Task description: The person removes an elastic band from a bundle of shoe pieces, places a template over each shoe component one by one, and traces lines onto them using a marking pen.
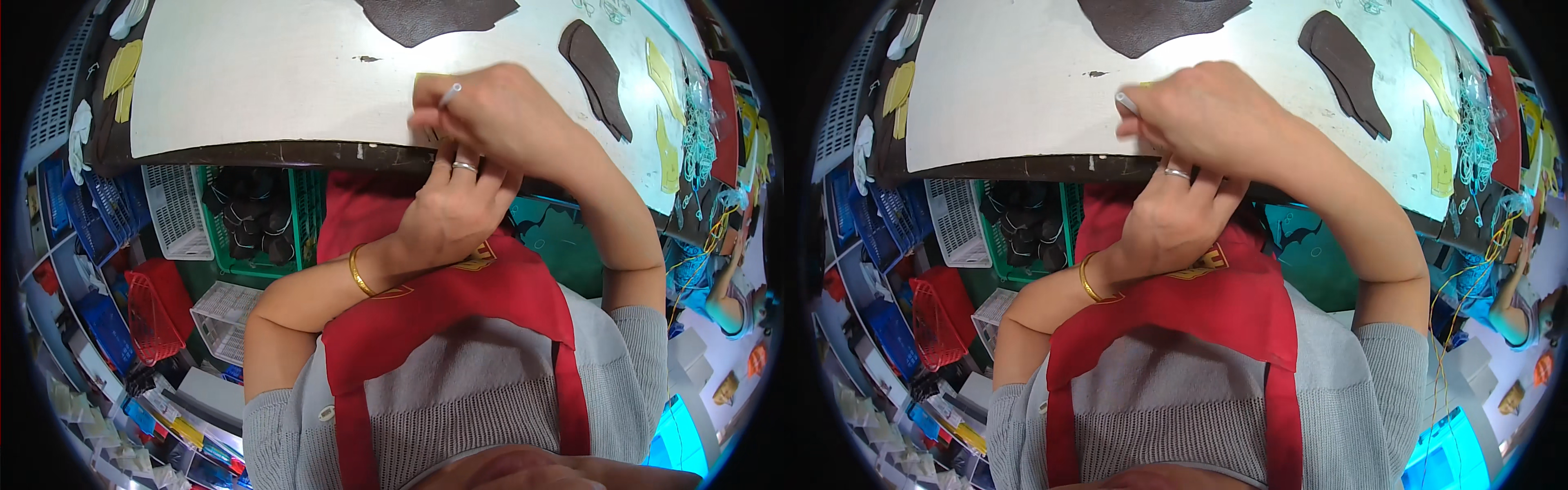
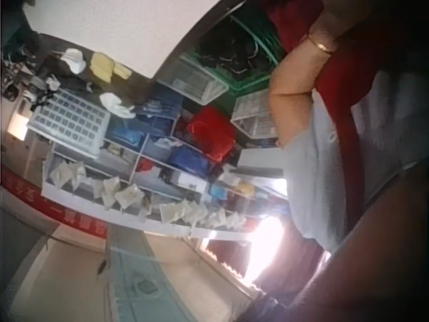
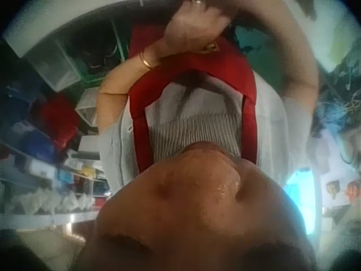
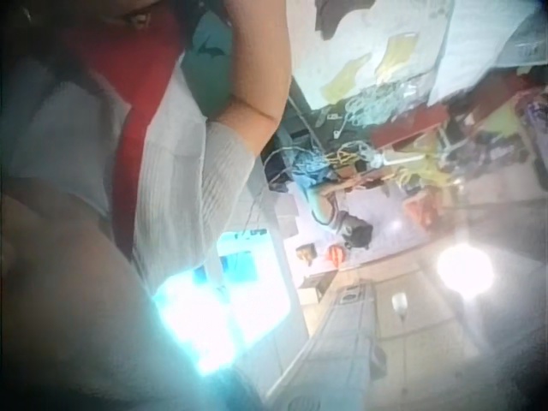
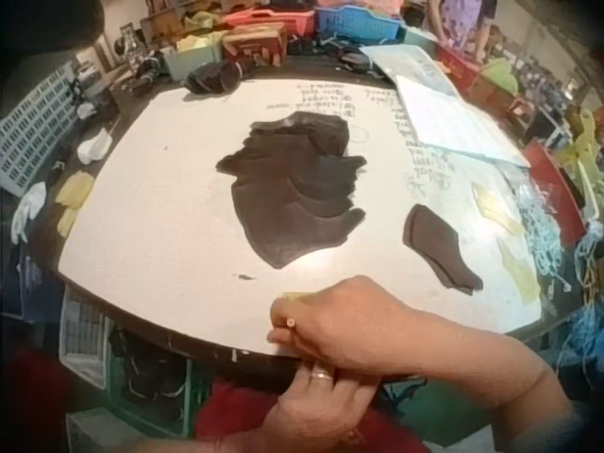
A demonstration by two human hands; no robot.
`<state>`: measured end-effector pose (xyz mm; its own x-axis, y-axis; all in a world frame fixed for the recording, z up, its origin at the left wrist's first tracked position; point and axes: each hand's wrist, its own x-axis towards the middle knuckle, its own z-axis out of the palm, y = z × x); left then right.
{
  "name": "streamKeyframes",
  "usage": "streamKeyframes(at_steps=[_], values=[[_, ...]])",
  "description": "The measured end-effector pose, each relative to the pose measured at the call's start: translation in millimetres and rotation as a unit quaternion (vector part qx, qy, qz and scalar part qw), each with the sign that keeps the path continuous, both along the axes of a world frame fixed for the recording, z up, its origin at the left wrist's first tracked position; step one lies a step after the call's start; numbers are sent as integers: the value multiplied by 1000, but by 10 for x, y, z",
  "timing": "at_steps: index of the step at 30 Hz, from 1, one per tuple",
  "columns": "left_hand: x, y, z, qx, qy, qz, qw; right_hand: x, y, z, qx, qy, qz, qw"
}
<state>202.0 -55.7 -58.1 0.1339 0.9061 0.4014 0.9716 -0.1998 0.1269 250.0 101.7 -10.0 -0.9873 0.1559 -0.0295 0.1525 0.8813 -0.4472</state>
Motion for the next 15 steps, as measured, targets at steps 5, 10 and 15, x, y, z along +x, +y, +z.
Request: streamKeyframes(at_steps=[5, 10, 15], values=[[24, 36, 28, -38, 15, 18, 999, -96, 172, 37, 50, 171, -48, 983], [16, 24, -40, 13, 16, 8, 1000, 28, 50, 51, -3, 49, 58, 997], [20, 82, 34, -25, 24, 18, 999, -140, 236, -190, 55, 217, -4, 974]])
